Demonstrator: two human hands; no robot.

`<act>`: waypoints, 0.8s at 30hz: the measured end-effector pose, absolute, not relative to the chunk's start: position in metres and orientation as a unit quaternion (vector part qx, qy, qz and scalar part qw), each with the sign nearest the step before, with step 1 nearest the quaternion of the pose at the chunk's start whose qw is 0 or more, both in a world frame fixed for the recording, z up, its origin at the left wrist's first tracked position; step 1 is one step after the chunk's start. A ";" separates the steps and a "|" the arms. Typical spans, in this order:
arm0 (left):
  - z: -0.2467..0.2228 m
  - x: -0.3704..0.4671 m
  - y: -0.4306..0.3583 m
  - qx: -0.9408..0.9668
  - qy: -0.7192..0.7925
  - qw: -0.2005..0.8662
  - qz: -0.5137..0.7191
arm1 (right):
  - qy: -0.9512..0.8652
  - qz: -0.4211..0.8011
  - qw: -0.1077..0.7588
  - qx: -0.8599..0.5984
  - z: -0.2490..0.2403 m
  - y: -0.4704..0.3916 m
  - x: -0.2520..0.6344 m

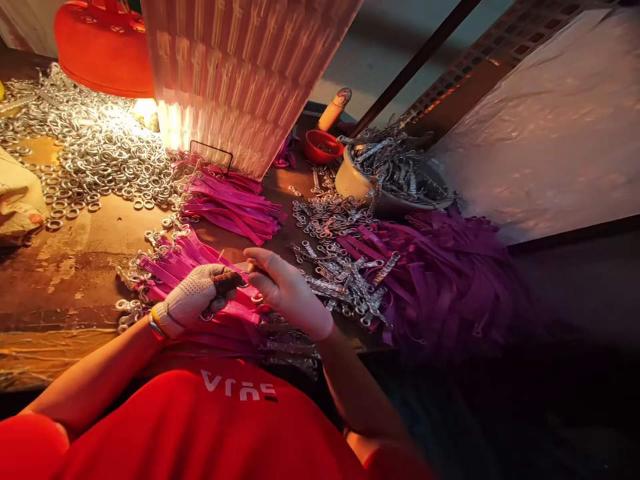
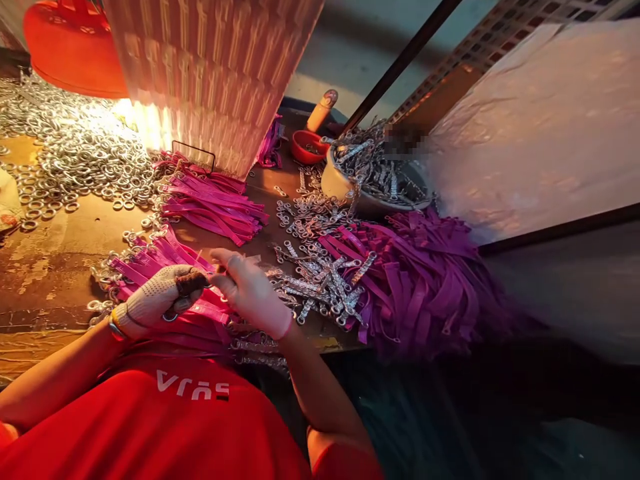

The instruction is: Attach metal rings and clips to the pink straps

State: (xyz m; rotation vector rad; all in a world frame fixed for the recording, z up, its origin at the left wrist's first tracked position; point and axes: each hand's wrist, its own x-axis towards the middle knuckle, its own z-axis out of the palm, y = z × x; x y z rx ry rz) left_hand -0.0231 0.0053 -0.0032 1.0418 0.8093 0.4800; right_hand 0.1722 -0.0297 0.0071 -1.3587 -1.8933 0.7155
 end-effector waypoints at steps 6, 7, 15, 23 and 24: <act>-0.001 -0.022 0.007 0.571 0.363 0.699 0.230 | -0.790 0.177 0.242 -0.535 0.009 -0.028 0.165; -0.001 -0.020 0.007 0.577 0.361 0.696 0.229 | -0.787 0.154 0.238 -0.548 0.007 -0.029 0.163; -0.009 -0.004 0.018 0.435 0.324 0.816 0.201 | -0.745 0.072 0.211 -0.629 -0.004 -0.043 0.160; -0.024 0.063 0.115 0.806 0.361 0.448 0.137 | -0.520 0.217 0.454 -0.690 -0.019 -0.037 0.189; -0.030 0.072 0.124 0.830 0.368 0.400 0.124 | -0.514 0.219 0.465 -0.687 -0.020 -0.037 0.191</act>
